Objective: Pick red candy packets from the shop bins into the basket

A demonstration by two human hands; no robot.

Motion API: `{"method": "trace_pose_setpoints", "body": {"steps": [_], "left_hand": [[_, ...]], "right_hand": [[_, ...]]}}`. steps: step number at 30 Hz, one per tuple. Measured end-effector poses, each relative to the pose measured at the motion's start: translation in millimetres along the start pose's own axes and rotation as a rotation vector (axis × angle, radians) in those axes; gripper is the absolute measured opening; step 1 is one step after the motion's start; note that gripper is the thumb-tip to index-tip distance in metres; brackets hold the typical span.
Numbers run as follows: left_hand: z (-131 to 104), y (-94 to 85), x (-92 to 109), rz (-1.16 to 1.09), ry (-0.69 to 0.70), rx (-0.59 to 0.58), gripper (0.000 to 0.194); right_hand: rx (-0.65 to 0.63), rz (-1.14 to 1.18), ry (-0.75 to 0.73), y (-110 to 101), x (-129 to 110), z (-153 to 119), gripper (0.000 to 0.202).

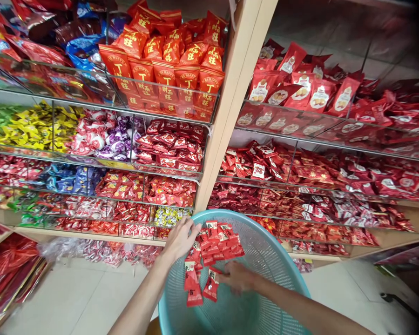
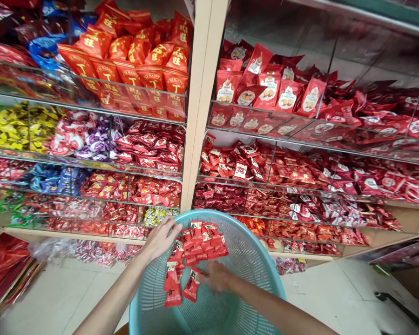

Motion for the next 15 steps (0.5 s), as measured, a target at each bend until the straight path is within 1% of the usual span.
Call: {"method": "trace_pose_setpoints", "body": {"steps": [2, 5, 10, 15], "left_hand": [[-0.1, -0.1, 0.8, 0.001, -0.001, -0.002, 0.043], [-0.5, -1.6, 3.0, -0.001, 0.003, 0.004, 0.043], [-0.9, -2.5, 2.5, -0.010, -0.010, 0.007, 0.043], [-0.8, -3.5, 3.9, -0.015, 0.006, 0.016, 0.043]], "right_hand": [[-0.114, 0.148, 0.042, 19.6, 7.1, 6.1, 0.039], [-0.187, 0.338, 0.058, 34.2, 2.5, 12.7, 0.036], [-0.190, 0.512, 0.001, 36.9, -20.6, 21.5, 0.023], [-0.178, 0.626, -0.057, 37.9, -30.7, 27.1, 0.022]]}}
Point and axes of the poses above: each hand's wrist, its own z-axis towards the middle knuckle, its own y-axis out of the palm, x = y × z, the point moved 10 cm from there along z, towards the middle knuckle, and after that the axes turned 6 degrees about -z, right-handed, at the moved point
